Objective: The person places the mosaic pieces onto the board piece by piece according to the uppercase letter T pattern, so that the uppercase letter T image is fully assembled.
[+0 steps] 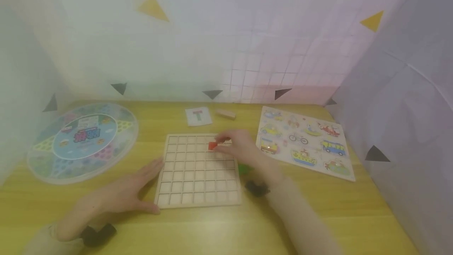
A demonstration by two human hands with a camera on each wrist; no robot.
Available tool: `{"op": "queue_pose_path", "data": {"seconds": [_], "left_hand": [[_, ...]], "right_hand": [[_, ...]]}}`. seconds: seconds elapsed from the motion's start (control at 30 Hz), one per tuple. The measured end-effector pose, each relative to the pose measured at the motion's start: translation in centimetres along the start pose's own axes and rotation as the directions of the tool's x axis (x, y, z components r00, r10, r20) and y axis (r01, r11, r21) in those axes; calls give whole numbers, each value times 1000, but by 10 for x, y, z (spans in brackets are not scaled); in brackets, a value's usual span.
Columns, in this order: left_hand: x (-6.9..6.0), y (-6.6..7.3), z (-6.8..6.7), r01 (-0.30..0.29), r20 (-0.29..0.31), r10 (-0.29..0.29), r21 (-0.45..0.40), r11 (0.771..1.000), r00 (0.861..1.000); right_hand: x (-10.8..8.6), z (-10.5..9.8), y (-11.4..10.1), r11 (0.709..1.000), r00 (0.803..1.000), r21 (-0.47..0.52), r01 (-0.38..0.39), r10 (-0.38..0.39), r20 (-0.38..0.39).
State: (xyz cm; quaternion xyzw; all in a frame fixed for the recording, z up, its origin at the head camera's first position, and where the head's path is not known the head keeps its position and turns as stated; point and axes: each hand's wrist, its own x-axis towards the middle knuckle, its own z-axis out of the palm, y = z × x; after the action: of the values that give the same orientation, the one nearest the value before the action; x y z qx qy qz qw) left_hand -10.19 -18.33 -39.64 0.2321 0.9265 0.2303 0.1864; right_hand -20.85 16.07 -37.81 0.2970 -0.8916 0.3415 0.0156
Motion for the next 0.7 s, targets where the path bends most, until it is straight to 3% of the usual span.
{"op": "queue_pose_path", "data": {"seconds": [0.23, 0.7], "left_hand": [[1, -1, 1, -5, -3, 5, 4, 1000, 1000], [0, 0, 2, -4, -6, 4, 6, 1000, 1000]], "right_hand": [[13, 10, -6, 1000, 999, -26, -14, 15, 36], [34, 24, -21, 999, 994, 26, -29, 26, 103]]}}
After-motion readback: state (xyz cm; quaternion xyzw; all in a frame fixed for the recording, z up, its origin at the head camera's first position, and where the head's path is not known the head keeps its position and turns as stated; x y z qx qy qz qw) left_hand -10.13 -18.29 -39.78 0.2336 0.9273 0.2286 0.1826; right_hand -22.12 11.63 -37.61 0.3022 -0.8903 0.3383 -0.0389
